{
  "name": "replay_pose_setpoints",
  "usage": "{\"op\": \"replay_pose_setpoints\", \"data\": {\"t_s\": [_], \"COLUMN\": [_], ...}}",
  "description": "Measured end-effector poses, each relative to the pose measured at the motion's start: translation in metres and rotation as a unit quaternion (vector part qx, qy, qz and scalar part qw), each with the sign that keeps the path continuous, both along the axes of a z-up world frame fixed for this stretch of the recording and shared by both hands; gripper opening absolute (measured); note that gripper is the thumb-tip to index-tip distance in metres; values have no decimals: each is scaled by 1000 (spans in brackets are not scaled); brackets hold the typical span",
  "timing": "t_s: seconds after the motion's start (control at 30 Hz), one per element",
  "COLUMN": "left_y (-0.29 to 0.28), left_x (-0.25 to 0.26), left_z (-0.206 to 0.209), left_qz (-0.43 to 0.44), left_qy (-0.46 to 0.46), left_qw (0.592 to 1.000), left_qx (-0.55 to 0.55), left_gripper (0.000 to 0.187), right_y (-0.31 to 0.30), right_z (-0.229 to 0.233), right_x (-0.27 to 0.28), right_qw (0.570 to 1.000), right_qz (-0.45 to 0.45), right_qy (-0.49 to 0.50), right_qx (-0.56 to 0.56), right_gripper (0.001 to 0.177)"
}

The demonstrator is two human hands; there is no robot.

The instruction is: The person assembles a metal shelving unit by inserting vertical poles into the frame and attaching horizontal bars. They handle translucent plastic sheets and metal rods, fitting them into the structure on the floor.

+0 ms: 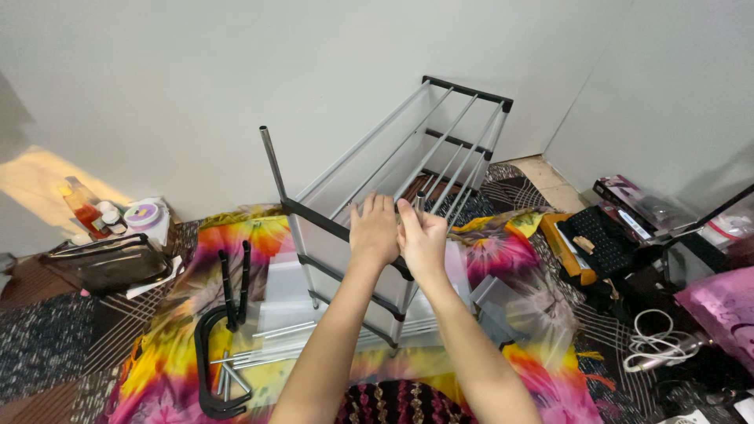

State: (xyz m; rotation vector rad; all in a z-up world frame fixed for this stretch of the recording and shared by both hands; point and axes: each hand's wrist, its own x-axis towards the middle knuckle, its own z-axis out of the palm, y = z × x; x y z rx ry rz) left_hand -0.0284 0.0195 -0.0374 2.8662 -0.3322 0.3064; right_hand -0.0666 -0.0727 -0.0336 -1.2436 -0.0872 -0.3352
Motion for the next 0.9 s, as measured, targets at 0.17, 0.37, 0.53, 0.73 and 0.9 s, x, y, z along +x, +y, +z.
{"op": "replay_pose_setpoints", "data": {"t_s": [0.17,0.37,0.53,0.73,0.9], "left_y": [5,2,4,0,4], "left_x": [2,7,13,12,6], "left_z": [5,4,8,6,-2], "left_qz": [-4,2,13,8,-2], "left_qy": [28,17,42,22,-18], "left_qw": [999,1000,999,997,1000], "left_qx": [18,13,-30,-68,16], "left_gripper": [77,79,59,53,49], "right_y": [-23,-56,-36,18,30], "right_z": [-8,7,19,17,19], "right_x": [18,41,10,-38,-13], "right_qw": [976,836,949,966,978], "right_qz": [217,546,315,-142,-171], "right_qy": [25,40,22,-182,-111], "right_qx": [19,31,-23,-120,-39], "right_gripper": [48,56,36,21,39]}}
